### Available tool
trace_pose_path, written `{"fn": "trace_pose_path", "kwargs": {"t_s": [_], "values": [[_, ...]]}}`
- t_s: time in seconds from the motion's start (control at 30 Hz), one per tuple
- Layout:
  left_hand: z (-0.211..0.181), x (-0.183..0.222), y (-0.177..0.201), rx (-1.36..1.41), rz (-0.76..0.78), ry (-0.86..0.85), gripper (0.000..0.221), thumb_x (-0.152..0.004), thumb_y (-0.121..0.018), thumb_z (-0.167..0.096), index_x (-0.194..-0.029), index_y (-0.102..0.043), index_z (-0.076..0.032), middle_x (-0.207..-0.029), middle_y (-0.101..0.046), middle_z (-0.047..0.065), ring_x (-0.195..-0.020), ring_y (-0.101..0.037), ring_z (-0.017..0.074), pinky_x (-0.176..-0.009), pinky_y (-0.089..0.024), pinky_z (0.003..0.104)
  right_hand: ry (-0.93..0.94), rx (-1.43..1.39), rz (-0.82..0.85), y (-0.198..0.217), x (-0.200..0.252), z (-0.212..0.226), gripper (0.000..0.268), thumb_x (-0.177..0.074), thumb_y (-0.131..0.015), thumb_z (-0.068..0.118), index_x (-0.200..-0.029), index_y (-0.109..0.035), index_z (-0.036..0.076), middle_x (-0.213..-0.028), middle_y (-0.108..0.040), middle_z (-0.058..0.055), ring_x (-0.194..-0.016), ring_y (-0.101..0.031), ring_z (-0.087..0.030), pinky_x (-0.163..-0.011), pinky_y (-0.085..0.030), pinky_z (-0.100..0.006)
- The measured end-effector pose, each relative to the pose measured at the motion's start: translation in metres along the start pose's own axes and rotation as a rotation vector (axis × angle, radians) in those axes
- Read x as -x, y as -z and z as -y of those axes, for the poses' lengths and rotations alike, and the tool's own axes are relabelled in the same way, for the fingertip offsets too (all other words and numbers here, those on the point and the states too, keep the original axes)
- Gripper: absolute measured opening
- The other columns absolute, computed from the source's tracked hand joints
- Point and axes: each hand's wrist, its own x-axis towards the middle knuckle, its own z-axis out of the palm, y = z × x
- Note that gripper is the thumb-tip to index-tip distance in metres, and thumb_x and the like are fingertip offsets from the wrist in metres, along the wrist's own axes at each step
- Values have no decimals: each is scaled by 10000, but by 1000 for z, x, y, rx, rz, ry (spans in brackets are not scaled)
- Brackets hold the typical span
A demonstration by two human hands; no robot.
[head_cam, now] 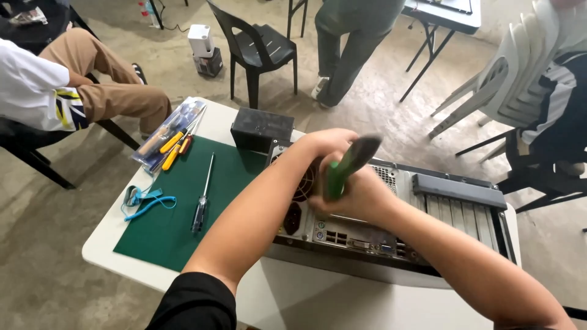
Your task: Using a brush to clean dust from the rear ports and fan grill of a computer tower.
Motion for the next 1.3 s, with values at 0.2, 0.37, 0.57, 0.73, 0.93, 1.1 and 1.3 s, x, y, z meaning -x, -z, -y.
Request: {"fn": "trace_pose_path", "kwargs": {"t_s": [0.2, 0.37, 0.57, 0.73, 0.93, 1.1, 1.3], "values": [[16, -22, -1, -101, -98, -15, 587, -983, -494, -568, -1382, -696, -188, -1356, -735, 135, -1358, -636, 325, -1159, -498, 494, 70, -119, 224, -15, 27, 44, 704, -555, -1025, 446, -1131, -660, 268, -991, -713, -6, -1017, -773, -286, -999, -572, -497], [14, 10, 17, -78, -677, -213, 363, -1008, -542, -344, -1257, -739, -167, -1184, -777, 139, -1151, -726, 352, -995, -572, 489, 151, 181, -25, -7, -6, 0, 589, -691, -947, 375, -1109, -618, 125, -986, -665, -137, -972, -700, -404, -919, -546, -544], [39, -10, 13, -408, -977, 53, 234, -1040, -532, -282, -1184, -715, -258, -984, -741, -41, -865, -752, 149, -789, -596, 329, 200, -163, 206, -9, 29, 29, 602, -637, -943, 394, -1112, -621, 211, -969, -702, -34, -970, -738, -311, -901, -593, -443], [8, 9, 5, -662, -1112, -87, 180, -1046, -585, -238, -1138, -733, -194, -914, -738, 6, -824, -764, 186, -754, -606, 342, 236, 79, 15, 12, 18, 11, 602, -693, -931, 389, -1139, -578, 190, -937, -659, -140, -923, -713, -440, -831, -579, -562], [24, -2, 16, -447, -1186, -312, 160, -1001, -624, -87, -934, -768, -68, -926, -773, 69, -668, -735, 182, -523, -587, 231, 336, -160, 307, 12, 34, 41, 523, -662, -942, 207, -997, -541, 174, -943, -634, -17, -820, -630, -217, -708, -512, -341], [34, 5, 25, -154, -1437, -315, 225, -994, -532, -171, -952, -751, -140, -897, -776, 21, -673, -668, 147, -536, -544, 269, 224, -62, -32, 17, 16, 15, 444, -783, -913, 201, -1049, -559, 163, -801, -712, 69, -847, -650, -177, -875, -534, -387], [42, 28, 32, 135, -1485, -234, 292, -1001, -480, -250, -1024, -751, -146, -855, -739, -1, -581, -532, 84, -535, -440, 268, 124, -277, 337, 14, 42, 61, 509, -683, -993, 232, -1037, -628, 222, -950, -690, 49, -822, -714, -119, -765, -604, -300]]}}
